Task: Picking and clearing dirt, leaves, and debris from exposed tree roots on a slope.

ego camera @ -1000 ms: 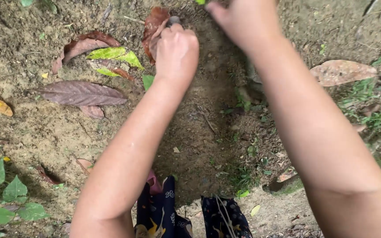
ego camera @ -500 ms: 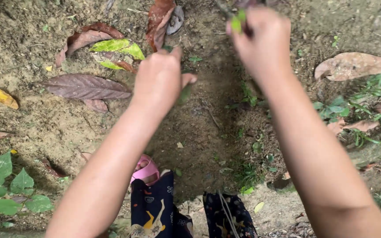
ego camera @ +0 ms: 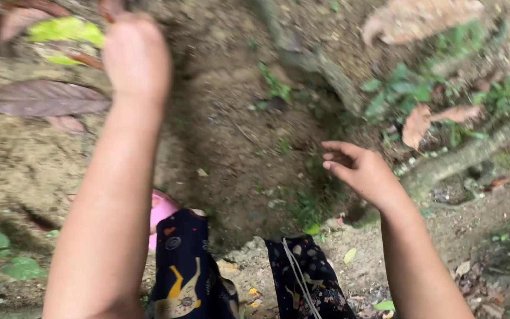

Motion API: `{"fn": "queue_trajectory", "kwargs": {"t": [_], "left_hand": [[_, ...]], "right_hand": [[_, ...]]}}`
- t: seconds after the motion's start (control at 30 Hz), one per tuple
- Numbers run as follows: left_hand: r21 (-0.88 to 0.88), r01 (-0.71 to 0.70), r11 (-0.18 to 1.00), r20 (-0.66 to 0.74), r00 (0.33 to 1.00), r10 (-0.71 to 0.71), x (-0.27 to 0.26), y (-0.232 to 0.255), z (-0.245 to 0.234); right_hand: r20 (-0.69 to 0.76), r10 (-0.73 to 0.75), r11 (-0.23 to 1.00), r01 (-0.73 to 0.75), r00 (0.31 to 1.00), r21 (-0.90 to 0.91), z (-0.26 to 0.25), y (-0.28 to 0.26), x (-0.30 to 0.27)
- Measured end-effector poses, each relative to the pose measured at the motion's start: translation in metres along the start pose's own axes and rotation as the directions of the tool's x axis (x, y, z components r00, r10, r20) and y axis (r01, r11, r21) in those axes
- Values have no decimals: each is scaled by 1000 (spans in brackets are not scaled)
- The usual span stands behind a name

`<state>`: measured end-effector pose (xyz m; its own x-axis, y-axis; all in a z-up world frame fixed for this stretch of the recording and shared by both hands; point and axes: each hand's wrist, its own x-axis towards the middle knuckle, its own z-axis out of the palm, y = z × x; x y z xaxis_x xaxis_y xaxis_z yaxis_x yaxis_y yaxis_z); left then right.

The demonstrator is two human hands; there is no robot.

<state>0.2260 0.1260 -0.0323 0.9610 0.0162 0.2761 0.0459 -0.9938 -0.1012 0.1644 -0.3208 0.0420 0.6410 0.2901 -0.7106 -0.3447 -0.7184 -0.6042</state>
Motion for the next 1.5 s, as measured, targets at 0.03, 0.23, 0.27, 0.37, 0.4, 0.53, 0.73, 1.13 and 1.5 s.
{"fn": "queue_trajectory", "kwargs": {"t": [0.03, 0.23, 0.27, 0.37, 0.4, 0.53, 0.73, 1.13, 1.5], "left_hand": [[-87, 66, 994, 3, 998, -66, 3, 8, -11], [-564, 460, 686, 455, 866, -206, -40, 116, -106], [-640, 526, 560, 590, 803, -81, -54, 140, -126], [-369, 325, 871, 837, 523, 160, -60, 212, -215], [-361, 313, 879, 831, 535, 151, -69, 222, -236], [-299, 241, 923, 849, 509, 142, -93, 255, -311], [-411, 523, 747, 807, 589, 32, -139, 326, -369], [-463, 493, 736, 856, 463, 229, -276, 462, -281], [-521, 663, 538, 785, 619, -2, -216, 419, -312]], "right_hand": [[-25, -7, 998, 8, 1000, 55, -5, 10, -7], [-140, -7, 999, 12, 990, 30, -43, 65, -78], [-156, 12, 1000, -16, 988, -22, -49, 71, -94], [-162, 1, 993, -20, 987, -117, -73, 104, -142], [-168, -17, 994, -1, 986, -108, -81, 119, -158], [-235, -166, 977, 127, 958, -170, -121, 159, -223], [-320, -203, 978, 174, 925, -117, -161, 164, -300], [-358, -280, 954, 300, 891, 0, -160, 214, -360], [-320, -299, 954, 289, 899, -80, -175, 177, -369]]}}
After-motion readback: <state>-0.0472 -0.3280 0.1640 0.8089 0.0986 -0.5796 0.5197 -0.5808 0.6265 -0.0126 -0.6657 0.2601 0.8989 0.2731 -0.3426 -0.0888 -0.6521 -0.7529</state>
